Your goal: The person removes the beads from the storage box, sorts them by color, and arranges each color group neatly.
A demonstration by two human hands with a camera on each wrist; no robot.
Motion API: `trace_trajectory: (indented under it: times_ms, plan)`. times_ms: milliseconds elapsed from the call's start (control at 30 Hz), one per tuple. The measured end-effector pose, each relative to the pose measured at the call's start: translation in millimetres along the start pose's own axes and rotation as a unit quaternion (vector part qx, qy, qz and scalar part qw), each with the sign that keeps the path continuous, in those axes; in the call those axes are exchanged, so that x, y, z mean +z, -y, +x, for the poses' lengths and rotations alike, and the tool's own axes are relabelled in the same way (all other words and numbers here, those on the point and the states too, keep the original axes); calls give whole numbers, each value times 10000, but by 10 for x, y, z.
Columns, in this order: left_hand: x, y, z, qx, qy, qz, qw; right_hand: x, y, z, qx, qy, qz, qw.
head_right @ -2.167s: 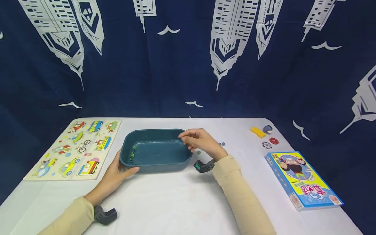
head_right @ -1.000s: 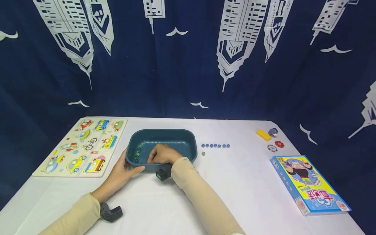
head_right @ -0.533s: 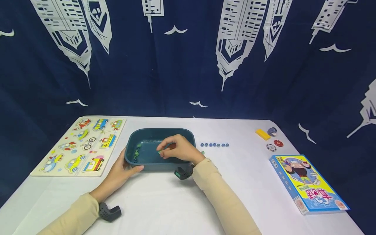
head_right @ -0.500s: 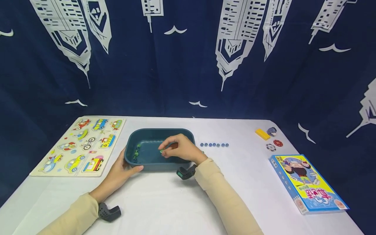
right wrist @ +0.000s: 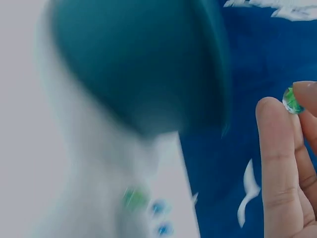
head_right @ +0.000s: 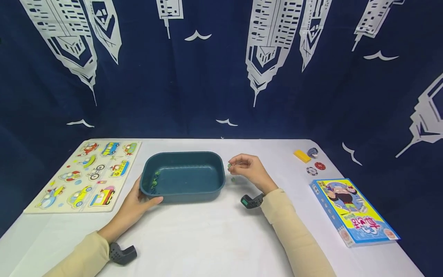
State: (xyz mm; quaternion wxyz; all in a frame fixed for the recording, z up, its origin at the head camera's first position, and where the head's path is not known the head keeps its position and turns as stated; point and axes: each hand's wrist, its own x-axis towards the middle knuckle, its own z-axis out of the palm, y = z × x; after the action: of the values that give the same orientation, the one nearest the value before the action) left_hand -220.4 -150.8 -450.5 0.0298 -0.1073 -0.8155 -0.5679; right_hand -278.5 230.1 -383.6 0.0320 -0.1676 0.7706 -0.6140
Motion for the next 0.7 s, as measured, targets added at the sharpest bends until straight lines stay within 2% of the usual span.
trace_trajectory:
  times_ms: [167,367,500,700]
  plan:
    - [-9,-2,-14,-1,-13,11,10000,-156,-207,-43,391,-186,-425,9982]
    - [-9,0,-9,51,-8,37,10000,-231,-400,-70,779,-177,-827,9934]
    - [-7,-1,-4,85,18,-18,10000,-231,-476,-96,868,-185,-1164,9892]
    - [-9,-6,-1,119,22,-5,9999,-200,-524,-113,740,-224,-1807,9805]
